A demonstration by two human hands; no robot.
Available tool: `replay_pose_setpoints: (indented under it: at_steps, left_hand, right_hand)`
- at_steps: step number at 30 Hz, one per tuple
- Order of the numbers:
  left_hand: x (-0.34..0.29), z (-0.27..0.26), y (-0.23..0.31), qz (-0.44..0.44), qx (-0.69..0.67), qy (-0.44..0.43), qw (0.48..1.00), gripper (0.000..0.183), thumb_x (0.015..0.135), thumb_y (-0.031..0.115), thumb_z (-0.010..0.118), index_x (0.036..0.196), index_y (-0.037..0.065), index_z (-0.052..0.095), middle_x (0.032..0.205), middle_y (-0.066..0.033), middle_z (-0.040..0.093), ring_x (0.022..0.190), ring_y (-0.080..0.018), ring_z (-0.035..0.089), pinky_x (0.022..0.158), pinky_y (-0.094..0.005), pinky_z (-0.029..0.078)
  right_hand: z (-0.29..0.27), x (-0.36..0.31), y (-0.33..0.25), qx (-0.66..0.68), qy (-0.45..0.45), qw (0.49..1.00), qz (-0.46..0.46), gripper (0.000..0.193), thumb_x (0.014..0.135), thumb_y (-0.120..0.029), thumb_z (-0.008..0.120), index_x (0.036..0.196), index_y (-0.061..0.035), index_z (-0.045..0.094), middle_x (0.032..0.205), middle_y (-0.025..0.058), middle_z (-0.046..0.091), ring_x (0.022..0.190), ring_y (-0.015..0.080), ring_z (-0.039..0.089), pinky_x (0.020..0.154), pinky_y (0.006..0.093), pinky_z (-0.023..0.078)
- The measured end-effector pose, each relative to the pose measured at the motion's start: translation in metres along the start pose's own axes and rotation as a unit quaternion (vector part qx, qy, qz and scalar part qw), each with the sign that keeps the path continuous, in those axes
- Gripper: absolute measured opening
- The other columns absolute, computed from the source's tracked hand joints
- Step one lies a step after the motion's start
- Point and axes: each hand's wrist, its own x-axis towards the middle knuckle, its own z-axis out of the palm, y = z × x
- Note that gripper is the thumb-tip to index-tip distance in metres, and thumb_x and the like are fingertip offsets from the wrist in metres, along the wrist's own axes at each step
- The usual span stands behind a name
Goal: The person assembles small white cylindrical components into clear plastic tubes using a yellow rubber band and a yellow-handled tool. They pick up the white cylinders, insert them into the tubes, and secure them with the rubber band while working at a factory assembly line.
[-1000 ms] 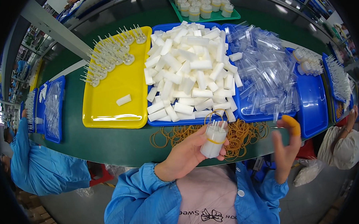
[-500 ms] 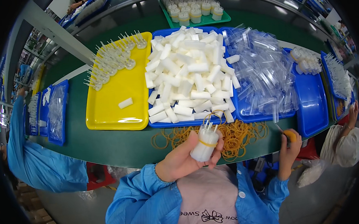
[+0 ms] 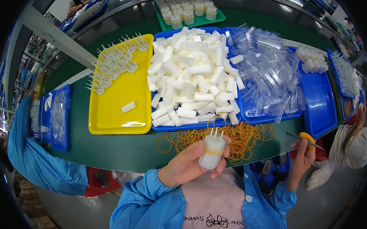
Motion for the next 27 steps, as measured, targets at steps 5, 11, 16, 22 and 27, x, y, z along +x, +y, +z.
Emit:
replay_pose_setpoints:
  at_steps: [5, 11, 16, 22, 27]
  left_hand:
    - [0.001, 0.002, 0.002, -0.013, 0.083, 0.014, 0.996, 0.074, 0.089, 0.055, 0.050, 0.141, 0.005, 0.030, 0.109, -0.0086, 0.054, 0.088, -0.0186, 0.057, 0.073, -0.0308, 0.047]
    - [0.000, 0.010, 0.002, -0.031, 0.010, 0.052, 0.998, 0.075, 0.090, 0.059, 0.044, 0.140, 0.006, 0.030, 0.105, -0.0101, 0.057, 0.089, -0.0188, 0.058, 0.072, -0.0312, 0.048]
    - [-0.004, 0.008, -0.002, -0.005, 0.105, 0.025, 0.994, 0.070, 0.089, 0.048, 0.056, 0.138, 0.005, 0.032, 0.102, -0.0092, 0.056, 0.088, -0.0162, 0.057, 0.070, -0.0289, 0.046]
    - [-0.008, 0.008, -0.005, 0.018, 0.177, 0.087, 0.980, 0.070, 0.086, 0.039, 0.066, 0.137, 0.004, 0.034, 0.105, -0.0068, 0.056, 0.090, -0.0143, 0.055, 0.074, -0.0270, 0.045]
    - [-0.010, 0.012, -0.006, 0.051, 0.235, 0.136, 0.961, 0.068, 0.086, 0.036, 0.066, 0.138, 0.005, 0.034, 0.117, -0.0068, 0.053, 0.097, -0.0153, 0.056, 0.079, -0.0275, 0.047]
  right_hand:
    - [0.004, 0.010, 0.021, -0.200, -0.103, 0.974, -0.029, 0.026, 0.096, -0.022, 0.052, 0.100, 0.0020, 0.062, 0.073, 0.0023, 0.060, 0.059, 0.0069, 0.051, 0.053, 0.0220, 0.039]
    - [0.023, 0.009, -0.002, 0.024, -0.059, 0.998, 0.006, 0.024, 0.098, -0.023, 0.048, 0.094, -0.0012, 0.058, 0.070, 0.0022, 0.056, 0.058, 0.0064, 0.047, 0.054, 0.0204, 0.036]
    - [0.060, -0.007, -0.062, 0.218, -0.154, 0.963, 0.048, 0.021, 0.097, -0.021, 0.047, 0.095, -0.0012, 0.053, 0.070, 0.0047, 0.055, 0.059, 0.0079, 0.048, 0.053, 0.0212, 0.039]
    - [0.100, -0.012, -0.093, 0.222, -0.366, 0.901, 0.065, 0.020, 0.096, -0.017, 0.047, 0.091, -0.0001, 0.057, 0.068, 0.0016, 0.057, 0.055, 0.0039, 0.046, 0.049, 0.0187, 0.036]
    - [0.106, -0.013, -0.095, 0.238, -0.405, 0.874, 0.123, 0.020, 0.096, -0.019, 0.049, 0.092, -0.0016, 0.058, 0.066, -0.0011, 0.055, 0.054, 0.0016, 0.043, 0.047, 0.0183, 0.033]
